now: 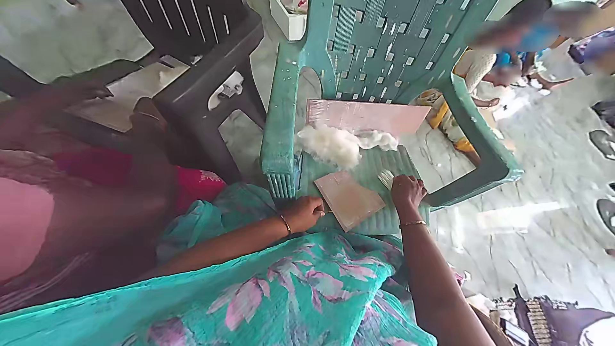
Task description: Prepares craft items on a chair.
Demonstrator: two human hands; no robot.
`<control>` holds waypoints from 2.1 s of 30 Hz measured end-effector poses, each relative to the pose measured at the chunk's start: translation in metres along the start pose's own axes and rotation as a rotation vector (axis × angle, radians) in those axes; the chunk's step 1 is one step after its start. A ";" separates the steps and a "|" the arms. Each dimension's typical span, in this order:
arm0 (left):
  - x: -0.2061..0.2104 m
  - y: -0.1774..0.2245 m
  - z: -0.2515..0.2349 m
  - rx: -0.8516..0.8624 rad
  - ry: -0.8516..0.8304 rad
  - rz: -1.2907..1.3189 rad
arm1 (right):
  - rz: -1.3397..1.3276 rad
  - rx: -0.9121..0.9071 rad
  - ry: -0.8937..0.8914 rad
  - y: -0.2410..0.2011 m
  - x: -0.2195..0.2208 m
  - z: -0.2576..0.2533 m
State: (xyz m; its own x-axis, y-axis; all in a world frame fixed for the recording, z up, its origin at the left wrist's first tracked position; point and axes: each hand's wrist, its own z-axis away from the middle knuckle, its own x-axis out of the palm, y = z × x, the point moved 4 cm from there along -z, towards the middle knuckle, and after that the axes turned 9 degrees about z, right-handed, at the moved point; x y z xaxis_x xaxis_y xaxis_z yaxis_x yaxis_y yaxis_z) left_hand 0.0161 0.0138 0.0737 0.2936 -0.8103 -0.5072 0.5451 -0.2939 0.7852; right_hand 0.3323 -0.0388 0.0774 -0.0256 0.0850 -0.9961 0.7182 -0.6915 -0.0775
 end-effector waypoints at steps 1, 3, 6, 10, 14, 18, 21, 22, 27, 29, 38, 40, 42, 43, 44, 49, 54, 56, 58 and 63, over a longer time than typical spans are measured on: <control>0.000 0.000 0.000 0.004 -0.010 -0.003 | 0.013 0.013 -0.003 -0.001 0.001 0.000; 0.000 -0.001 0.000 0.016 -0.023 -0.002 | 0.004 0.047 0.001 0.000 -0.003 0.004; 0.002 -0.003 -0.002 0.048 -0.031 -0.002 | -0.098 0.096 0.042 0.014 -0.012 0.016; 0.002 -0.001 -0.003 0.021 -0.042 -0.003 | -0.175 0.170 0.067 0.038 -0.021 0.035; 0.003 -0.002 0.000 0.032 -0.026 -0.019 | -0.168 0.175 0.055 0.050 -0.017 0.054; 0.006 -0.006 0.001 0.100 -0.011 -0.006 | -0.146 0.150 0.005 0.047 -0.008 0.072; 0.007 -0.011 0.002 0.158 0.024 0.027 | -0.099 0.144 -0.018 0.037 -0.007 0.078; 0.008 -0.013 0.003 0.180 0.039 0.037 | -0.069 0.152 -0.030 0.034 -0.007 0.079; 0.008 -0.019 0.006 0.322 0.060 0.052 | 0.125 0.161 -0.159 0.015 -0.026 0.065; 0.007 -0.019 0.008 0.333 0.009 0.019 | 0.102 0.061 -0.113 -0.003 -0.036 0.053; 0.008 -0.027 0.005 0.500 -0.047 -0.025 | -0.085 -0.578 0.077 -0.138 -0.026 -0.003; 0.006 -0.026 0.006 0.500 -0.091 -0.036 | -0.021 -0.576 0.014 -0.157 -0.015 -0.013; 0.004 -0.025 0.006 0.497 -0.134 -0.039 | 0.049 -0.542 -0.039 -0.168 -0.006 -0.021; 0.004 -0.025 0.006 0.509 -0.140 -0.029 | 0.067 -0.529 -0.046 -0.171 -0.004 -0.023; 0.004 -0.026 0.005 0.527 -0.140 -0.021 | 0.069 -0.519 -0.046 -0.173 -0.003 -0.023; 0.004 -0.025 0.005 0.541 -0.151 -0.023 | -0.100 -0.511 0.008 -0.165 -0.016 -0.019; 0.008 -0.026 0.005 0.527 -0.077 -0.026 | -0.375 -0.285 -0.121 -0.143 -0.050 0.015; 0.011 -0.028 0.005 0.554 -0.010 -0.012 | -0.501 -0.185 -0.176 -0.130 -0.055 0.027; 0.012 -0.030 0.006 0.552 0.017 -0.005 | -0.673 -0.111 -0.221 -0.120 -0.056 0.037; 0.010 -0.031 0.014 0.558 0.107 0.071 | -1.015 -0.040 -0.250 -0.103 -0.067 0.065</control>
State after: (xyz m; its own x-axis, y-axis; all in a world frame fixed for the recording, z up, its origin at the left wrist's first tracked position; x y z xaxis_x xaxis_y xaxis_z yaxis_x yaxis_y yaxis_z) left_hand -0.0087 0.0078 0.0492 0.4082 -0.7904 -0.4568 0.0327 -0.4874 0.8726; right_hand 0.2150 -0.0195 0.1489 -0.7694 0.4587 -0.4445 0.3008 -0.3536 -0.8857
